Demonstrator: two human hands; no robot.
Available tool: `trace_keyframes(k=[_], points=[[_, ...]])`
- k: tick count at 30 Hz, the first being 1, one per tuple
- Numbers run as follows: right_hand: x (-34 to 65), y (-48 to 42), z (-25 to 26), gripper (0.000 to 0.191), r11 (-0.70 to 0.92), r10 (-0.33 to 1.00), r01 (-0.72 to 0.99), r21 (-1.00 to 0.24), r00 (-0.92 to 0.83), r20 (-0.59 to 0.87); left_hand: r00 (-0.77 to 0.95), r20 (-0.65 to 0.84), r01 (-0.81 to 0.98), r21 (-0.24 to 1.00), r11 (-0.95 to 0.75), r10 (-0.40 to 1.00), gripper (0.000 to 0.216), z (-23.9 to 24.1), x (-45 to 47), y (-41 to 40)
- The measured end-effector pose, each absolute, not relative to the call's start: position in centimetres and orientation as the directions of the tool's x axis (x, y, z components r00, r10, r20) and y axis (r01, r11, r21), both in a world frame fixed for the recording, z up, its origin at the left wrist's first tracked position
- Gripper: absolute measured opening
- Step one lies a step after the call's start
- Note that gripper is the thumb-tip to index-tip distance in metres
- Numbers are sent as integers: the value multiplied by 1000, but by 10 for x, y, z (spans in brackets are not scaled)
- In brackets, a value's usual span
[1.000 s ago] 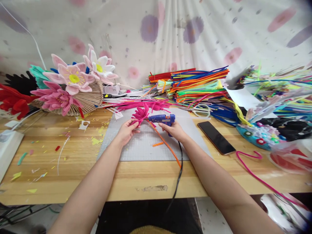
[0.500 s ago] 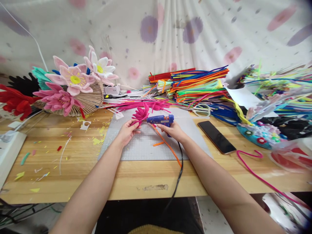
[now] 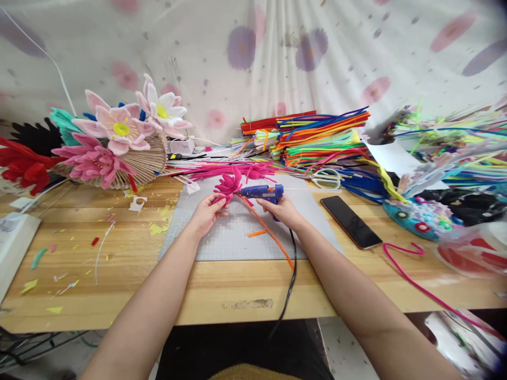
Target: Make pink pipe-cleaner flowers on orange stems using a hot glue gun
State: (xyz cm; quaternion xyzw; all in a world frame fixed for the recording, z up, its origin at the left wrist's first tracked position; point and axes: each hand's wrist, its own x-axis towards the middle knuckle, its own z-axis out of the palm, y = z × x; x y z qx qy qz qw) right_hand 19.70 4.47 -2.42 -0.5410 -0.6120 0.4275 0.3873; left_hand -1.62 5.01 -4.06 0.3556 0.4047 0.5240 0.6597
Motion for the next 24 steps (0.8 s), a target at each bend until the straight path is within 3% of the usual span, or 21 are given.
trace_keyframes(k=[6, 12, 18, 24], points=[[198, 44, -24, 44, 77, 988, 328, -941, -154, 28, 103, -173, -408, 891, 201, 979, 19, -39, -17, 51], [199, 43, -20, 45, 34, 997, 346, -937, -76, 8, 105, -193, -408, 886, 219, 976, 15, -40, -17, 50], [200, 45, -23, 43, 94, 989, 336, -937, -142, 48, 108, -186, -421, 881, 215, 977, 16, -40, -17, 50], [202, 45, -21, 42, 18, 998, 363, -932, -66, -7, 98, -199, -408, 886, 222, 975, 16, -39, -17, 50]])
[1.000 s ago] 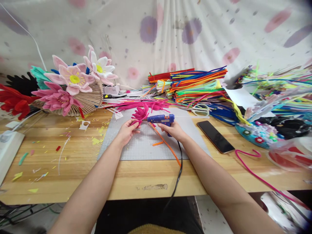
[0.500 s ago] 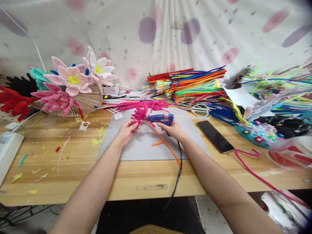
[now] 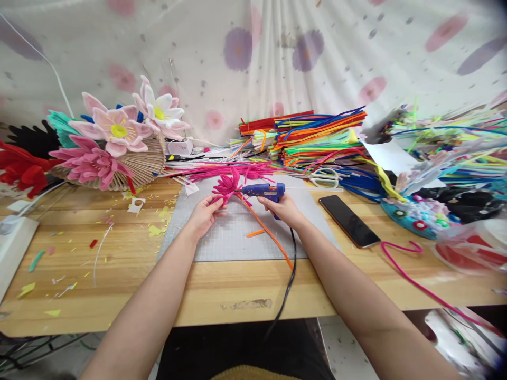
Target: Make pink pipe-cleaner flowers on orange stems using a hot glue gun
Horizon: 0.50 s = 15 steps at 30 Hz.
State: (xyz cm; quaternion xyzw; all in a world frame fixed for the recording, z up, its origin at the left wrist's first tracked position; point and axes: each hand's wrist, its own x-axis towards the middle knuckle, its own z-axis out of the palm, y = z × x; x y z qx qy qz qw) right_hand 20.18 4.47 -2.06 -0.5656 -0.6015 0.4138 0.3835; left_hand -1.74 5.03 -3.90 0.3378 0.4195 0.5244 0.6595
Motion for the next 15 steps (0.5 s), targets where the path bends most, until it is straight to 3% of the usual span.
trace_keyframes(k=[6, 11, 15], points=[[201, 45, -22, 39, 90, 990, 340, -936, -130, 48, 89, -199, -419, 882, 218, 976, 17, -38, -17, 49], [205, 49, -27, 42, 41, 998, 353, -935, -57, 22, 61, -205, -415, 885, 212, 977, 16, -36, -15, 49], [203, 47, -25, 43, 67, 993, 341, -938, -110, 31, 65, -205, -410, 887, 213, 977, 17, -37, -15, 49]])
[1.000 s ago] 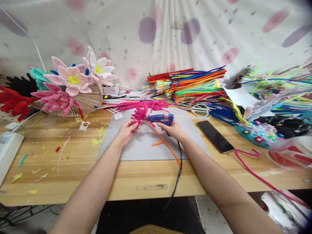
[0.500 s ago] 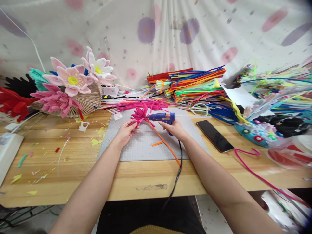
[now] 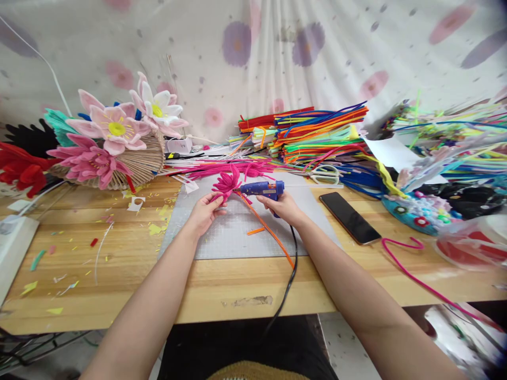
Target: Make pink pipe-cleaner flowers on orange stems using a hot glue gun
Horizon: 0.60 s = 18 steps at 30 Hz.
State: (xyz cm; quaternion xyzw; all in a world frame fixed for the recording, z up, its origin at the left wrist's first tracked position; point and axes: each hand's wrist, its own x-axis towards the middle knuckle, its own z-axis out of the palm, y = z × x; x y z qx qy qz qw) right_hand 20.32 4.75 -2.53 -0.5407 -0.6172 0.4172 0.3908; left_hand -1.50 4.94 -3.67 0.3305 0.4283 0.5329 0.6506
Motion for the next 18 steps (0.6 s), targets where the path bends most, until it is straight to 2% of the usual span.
trace_keyframes(k=[8, 13, 18], points=[[204, 50, -30, 43, 55, 996, 350, -935, -80, 29, 67, -198, -410, 888, 208, 978, 17, -37, -15, 49], [202, 49, -29, 42, 108, 988, 323, -940, -141, 65, 63, -194, -408, 890, 203, 979, 19, -38, -15, 50], [204, 49, -27, 44, 60, 997, 347, -936, -74, 37, 72, -186, -401, 894, 200, 980, 19, -38, -15, 50]])
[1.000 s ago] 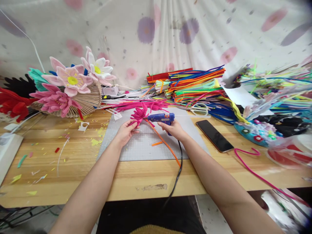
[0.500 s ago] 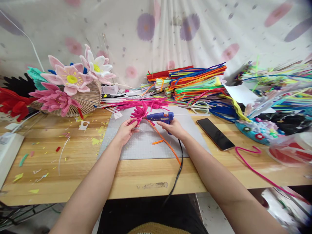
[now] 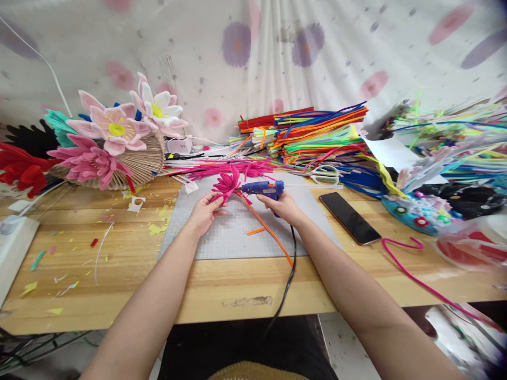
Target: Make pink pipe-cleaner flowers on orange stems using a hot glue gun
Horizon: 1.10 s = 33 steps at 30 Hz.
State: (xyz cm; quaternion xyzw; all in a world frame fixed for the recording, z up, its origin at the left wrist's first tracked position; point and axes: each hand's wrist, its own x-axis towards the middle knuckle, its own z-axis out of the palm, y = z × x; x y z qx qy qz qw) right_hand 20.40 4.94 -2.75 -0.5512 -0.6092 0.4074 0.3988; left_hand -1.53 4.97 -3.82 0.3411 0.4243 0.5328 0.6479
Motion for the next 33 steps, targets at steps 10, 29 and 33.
trace_keyframes(k=[10, 29, 33], points=[[200, 47, -26, 45, 88, 992, 334, -939, -114, 52, 78, -174, -393, 899, 191, 982, 20, -39, -15, 50], [205, 48, -23, 44, 28, 999, 333, -943, -50, 12, 84, -242, -476, 843, 252, 967, 13, -37, -16, 50], [202, 44, -21, 42, 86, 986, 288, -954, -159, 41, 101, -235, -498, 829, 253, 967, 12, -37, -17, 50]])
